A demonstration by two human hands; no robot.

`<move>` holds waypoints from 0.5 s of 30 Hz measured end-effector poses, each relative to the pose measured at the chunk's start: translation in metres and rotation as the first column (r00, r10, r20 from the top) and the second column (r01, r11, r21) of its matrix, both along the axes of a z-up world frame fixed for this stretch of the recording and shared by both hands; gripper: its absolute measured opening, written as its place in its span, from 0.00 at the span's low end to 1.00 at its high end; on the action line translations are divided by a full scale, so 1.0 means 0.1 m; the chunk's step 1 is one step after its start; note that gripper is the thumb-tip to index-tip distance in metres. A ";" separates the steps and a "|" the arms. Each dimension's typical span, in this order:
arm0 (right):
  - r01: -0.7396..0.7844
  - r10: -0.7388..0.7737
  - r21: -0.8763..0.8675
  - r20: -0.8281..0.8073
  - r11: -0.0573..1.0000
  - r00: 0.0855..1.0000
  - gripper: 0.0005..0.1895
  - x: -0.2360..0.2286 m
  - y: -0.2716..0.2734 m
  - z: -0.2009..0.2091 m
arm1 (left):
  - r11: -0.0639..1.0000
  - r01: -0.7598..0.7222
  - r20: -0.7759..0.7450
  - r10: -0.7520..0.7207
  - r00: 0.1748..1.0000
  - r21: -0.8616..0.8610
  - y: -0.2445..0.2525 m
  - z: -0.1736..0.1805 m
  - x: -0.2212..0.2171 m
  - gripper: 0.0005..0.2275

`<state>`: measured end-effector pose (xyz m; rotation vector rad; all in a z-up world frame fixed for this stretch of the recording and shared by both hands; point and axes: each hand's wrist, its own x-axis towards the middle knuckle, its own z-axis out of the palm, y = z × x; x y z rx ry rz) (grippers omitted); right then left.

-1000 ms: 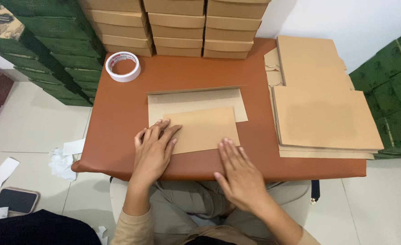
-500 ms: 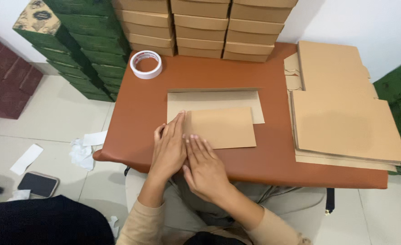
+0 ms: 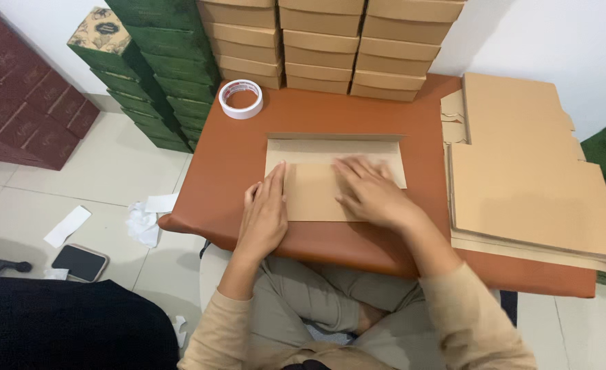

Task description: The person folds a flat cardboard sheet into a box shape by hand, folding the side flaps and tucking the tabs into slots to secure the structure. The person then closes the top flaps to complete the box.

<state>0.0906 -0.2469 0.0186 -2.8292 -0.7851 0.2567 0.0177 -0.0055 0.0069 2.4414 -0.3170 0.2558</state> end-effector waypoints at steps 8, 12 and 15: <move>-0.279 0.137 0.294 0.422 0.914 0.896 0.17 -0.34 -0.08 0.39 | 0.938 -0.092 0.261 0.186 0.947 -0.334 0.31 -0.10 -0.23 0.32; -0.354 0.142 0.233 0.622 0.906 0.770 0.11 -0.71 -0.42 0.43 | 0.997 -0.074 0.353 0.079 0.932 -0.027 0.47 -0.16 -0.48 0.32; -0.293 0.097 0.217 0.628 0.931 0.772 0.10 -0.79 -0.68 0.27 | 0.983 -0.035 0.367 -0.033 0.930 0.178 0.44 -0.13 -0.56 0.27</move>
